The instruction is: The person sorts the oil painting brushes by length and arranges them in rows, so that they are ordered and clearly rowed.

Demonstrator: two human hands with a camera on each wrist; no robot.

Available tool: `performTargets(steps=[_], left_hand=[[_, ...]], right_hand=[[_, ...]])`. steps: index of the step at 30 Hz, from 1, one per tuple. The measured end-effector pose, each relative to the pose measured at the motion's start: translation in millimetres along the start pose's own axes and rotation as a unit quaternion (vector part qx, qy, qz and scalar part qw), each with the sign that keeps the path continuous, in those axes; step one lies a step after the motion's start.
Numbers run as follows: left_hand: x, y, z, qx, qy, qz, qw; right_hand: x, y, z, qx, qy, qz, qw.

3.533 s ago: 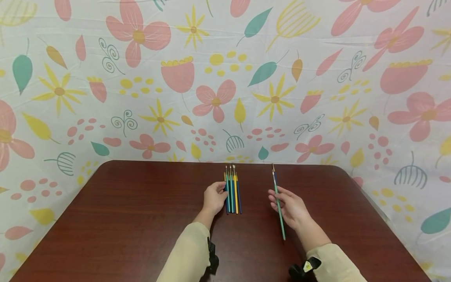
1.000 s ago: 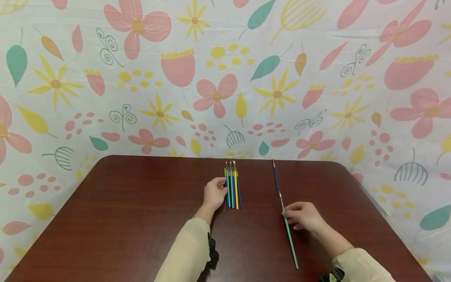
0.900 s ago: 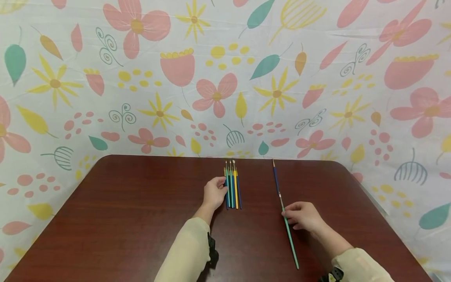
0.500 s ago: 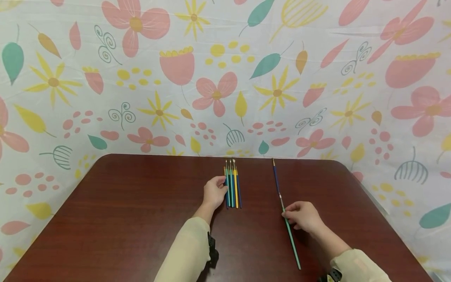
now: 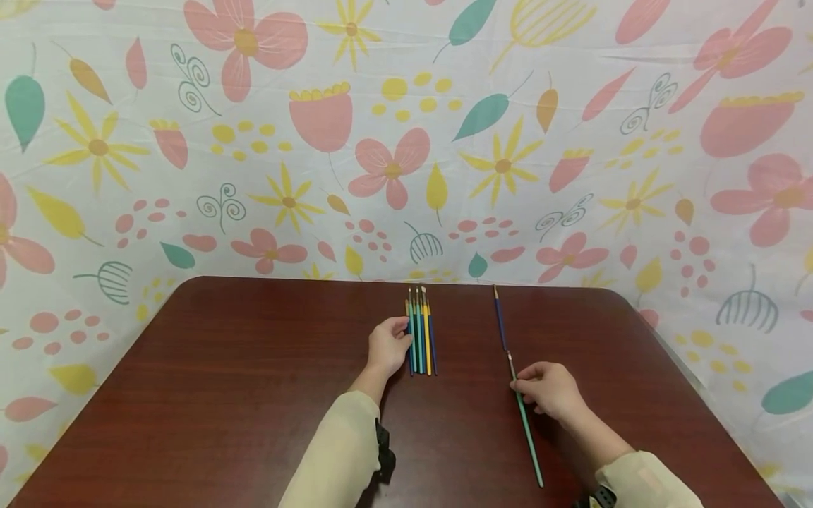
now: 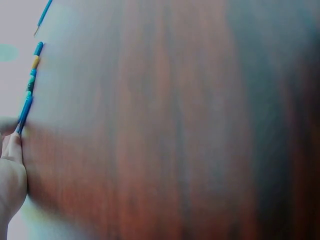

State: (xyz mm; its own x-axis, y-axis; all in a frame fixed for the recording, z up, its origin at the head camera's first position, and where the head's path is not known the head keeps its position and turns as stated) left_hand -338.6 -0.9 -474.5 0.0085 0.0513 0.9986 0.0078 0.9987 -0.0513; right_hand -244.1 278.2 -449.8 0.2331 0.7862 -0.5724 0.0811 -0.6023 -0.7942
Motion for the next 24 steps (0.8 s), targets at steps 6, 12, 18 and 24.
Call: performTargets(steps=[6,12,18,24], left_hand=[[-0.7,-1.3,-0.8,0.002,-0.006,0.006,1.0],[1.2,0.6,0.0,-0.003,0.0,0.0,1.0],[0.7,0.1,0.9,-0.001,0.005,-0.002,1.0],[-1.4,-0.9,-0.8,-0.002,0.003,-0.002,1.0]], right_hand=[[-0.1,-3.5,0.3,0.007,-0.002,-0.005,1.0],[4.5,-5.8,1.4,0.008,0.002,0.003,1.0],[5.5,-4.5,2.3,0.006,0.001,0.009,0.9999],[5.3,-3.7,2.4,0.008,-0.003,0.008,0.9999]])
Point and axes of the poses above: each hand's wrist, its own z-axis towards the middle knuckle, its own y-axis out of the palm, x = y × z, the point moved 7 cm from there along z, towards the middle knuckle, and after that the axes turned 13 degrees about -z, right-handed, at the moved point
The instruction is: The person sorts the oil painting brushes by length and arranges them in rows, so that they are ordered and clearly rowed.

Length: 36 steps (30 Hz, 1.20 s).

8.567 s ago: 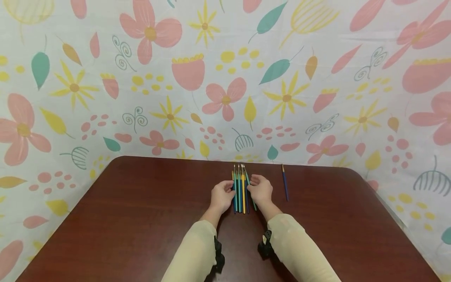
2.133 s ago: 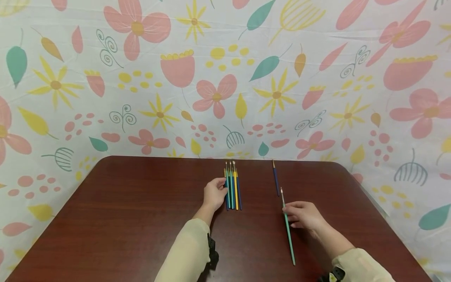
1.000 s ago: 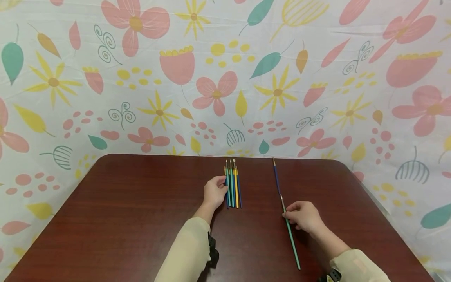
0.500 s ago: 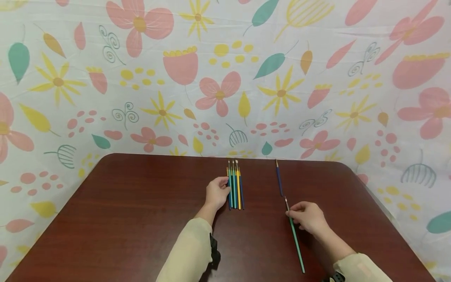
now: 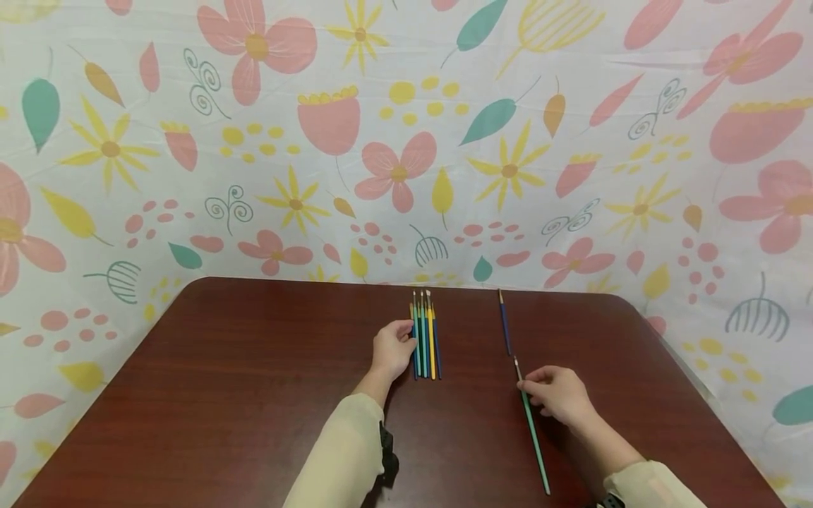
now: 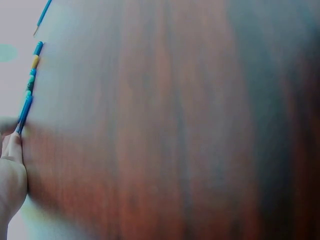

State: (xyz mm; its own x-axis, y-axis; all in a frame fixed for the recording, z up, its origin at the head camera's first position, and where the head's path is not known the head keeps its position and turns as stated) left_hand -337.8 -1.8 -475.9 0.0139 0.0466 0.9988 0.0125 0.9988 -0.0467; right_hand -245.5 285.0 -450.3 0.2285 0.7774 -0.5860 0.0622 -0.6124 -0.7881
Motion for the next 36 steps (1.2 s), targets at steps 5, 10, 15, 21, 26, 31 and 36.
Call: performTargets(steps=[5,10,15,21,26,31,36], left_hand=[[-2.4,-0.8,-1.3,0.0,-0.007,-0.003,1.0],[-2.5,-1.0,-2.6,-0.003,-0.009,-0.005,0.9999],[-0.9,-1.5,-2.6,-0.002,-0.007,-0.009,0.9999],[1.0,-2.1,-1.8,-0.001,-0.004,-0.01,0.9999],[2.9,-1.6,-3.4,0.002,-0.003,-0.007,1.0],[-1.8,1.0,-4.2,0.0,-0.008,-0.004,1.0],[0.1,0.8,-4.3,-0.002,0.001,-0.002,1.0]], right_hand=[[0.2,1.3,0.1,-0.004,-0.005,-0.002,1.0],[1.7,2.9,0.1,-0.011,-0.003,-0.007,0.9999],[1.9,3.0,1.0,-0.01,0.001,-0.006,0.9999],[-0.3,1.4,0.9,-0.011,0.0,-0.003,0.9999],[-0.9,0.1,-1.1,-0.015,0.005,0.002,0.9999],[-0.1,-1.6,-2.8,-0.009,0.011,0.008,0.9999],[-1.7,-6.0,2.1,0.01,0.005,0.017,0.9998]])
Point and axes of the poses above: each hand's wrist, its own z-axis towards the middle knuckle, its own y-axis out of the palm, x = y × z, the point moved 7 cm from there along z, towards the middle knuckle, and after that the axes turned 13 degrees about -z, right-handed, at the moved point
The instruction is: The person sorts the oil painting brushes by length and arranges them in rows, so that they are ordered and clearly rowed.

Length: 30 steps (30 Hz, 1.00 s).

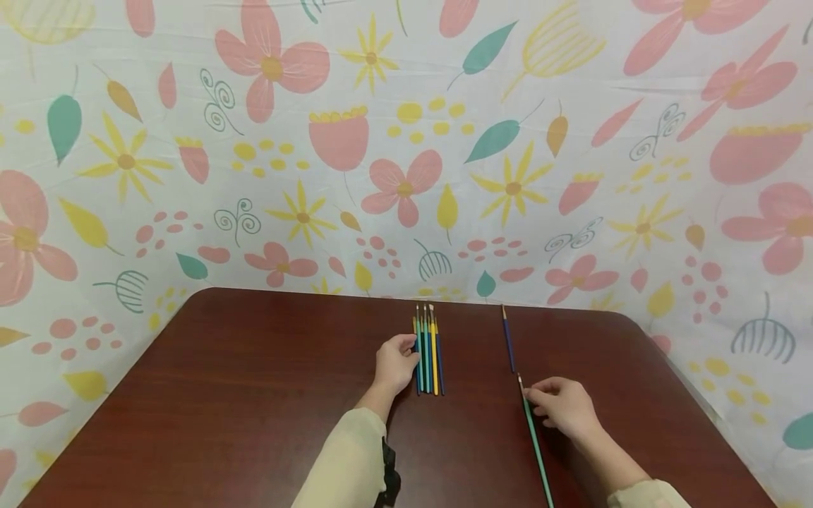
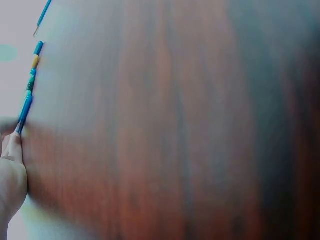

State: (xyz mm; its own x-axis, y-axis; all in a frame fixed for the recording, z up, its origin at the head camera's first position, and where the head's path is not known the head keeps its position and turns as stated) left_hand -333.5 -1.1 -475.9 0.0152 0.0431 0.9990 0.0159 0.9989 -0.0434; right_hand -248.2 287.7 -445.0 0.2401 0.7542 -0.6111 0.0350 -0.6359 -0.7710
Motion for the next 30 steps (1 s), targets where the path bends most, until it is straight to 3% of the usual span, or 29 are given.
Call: performTargets(steps=[11,30], left_hand=[[-1.1,-2.7,2.3,0.001,0.007,0.001,1.0],[2.2,-1.5,0.7,0.004,0.007,0.001,1.0]], right_hand=[[-19,0,9.7,0.017,-0.016,0.022,0.9995],[-51,19,18.7,0.013,-0.035,0.046,0.9983]])
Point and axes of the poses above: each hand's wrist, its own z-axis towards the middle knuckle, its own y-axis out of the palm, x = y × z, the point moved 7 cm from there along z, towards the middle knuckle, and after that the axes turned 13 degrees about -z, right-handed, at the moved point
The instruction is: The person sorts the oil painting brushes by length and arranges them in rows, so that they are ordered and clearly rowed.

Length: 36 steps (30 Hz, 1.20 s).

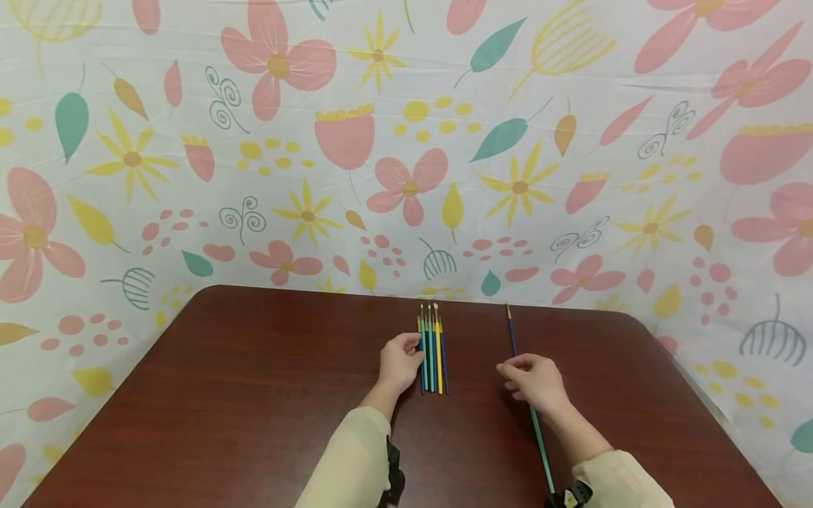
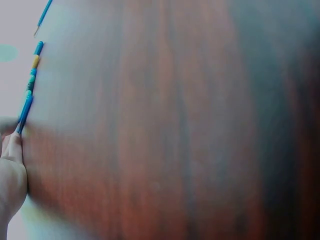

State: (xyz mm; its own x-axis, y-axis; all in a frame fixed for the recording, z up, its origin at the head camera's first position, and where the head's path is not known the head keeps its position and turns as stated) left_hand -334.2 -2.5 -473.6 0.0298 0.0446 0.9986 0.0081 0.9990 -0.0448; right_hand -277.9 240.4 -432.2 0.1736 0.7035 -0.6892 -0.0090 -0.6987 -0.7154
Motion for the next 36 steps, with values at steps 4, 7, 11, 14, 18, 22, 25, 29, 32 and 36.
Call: performTargets(steps=[4,7,11,14,18,22,25,29,32,36], left_hand=[[1.4,0.4,-0.2,0.0,0.004,0.001,1.0],[1.0,0.4,0.1,0.001,0.005,0.001,1.0],[-1.1,0.7,0.2,-0.001,0.001,0.002,1.0],[-2.0,1.2,-0.4,-0.003,-0.002,0.0,1.0],[-1.0,1.0,-0.6,0.001,0.001,-0.003,1.0],[0.2,1.0,0.0,-0.001,0.005,0.001,1.0],[-0.1,0.9,0.4,-0.001,0.005,0.003,1.0],[-1.4,1.7,2.4,0.0,0.002,0.004,1.0],[-2.8,2.3,3.1,0.001,-0.001,0.004,1.0],[-4.0,1.0,2.1,0.005,-0.003,0.009,0.9999]], right_hand=[[-4,4,2.1,0.004,-0.003,0.006,1.0],[-7,7,3.7,0.003,-0.004,0.008,1.0],[-10,10,5.3,0.001,-0.005,0.013,0.9999],[-13,13,5.7,-0.004,-0.006,0.02,0.9998],[-19,17,8.3,-0.008,-0.006,0.033,0.9994],[-23,21,12.7,-0.007,-0.002,0.037,0.9993],[-25,24,15.2,-0.009,-0.002,0.039,0.9992],[-28,27,18.0,-0.008,-0.004,0.045,0.999],[-29,28,19.0,-0.007,0.0,0.049,0.9988],[-30,32,19.0,-0.01,0.002,0.055,0.9984]])
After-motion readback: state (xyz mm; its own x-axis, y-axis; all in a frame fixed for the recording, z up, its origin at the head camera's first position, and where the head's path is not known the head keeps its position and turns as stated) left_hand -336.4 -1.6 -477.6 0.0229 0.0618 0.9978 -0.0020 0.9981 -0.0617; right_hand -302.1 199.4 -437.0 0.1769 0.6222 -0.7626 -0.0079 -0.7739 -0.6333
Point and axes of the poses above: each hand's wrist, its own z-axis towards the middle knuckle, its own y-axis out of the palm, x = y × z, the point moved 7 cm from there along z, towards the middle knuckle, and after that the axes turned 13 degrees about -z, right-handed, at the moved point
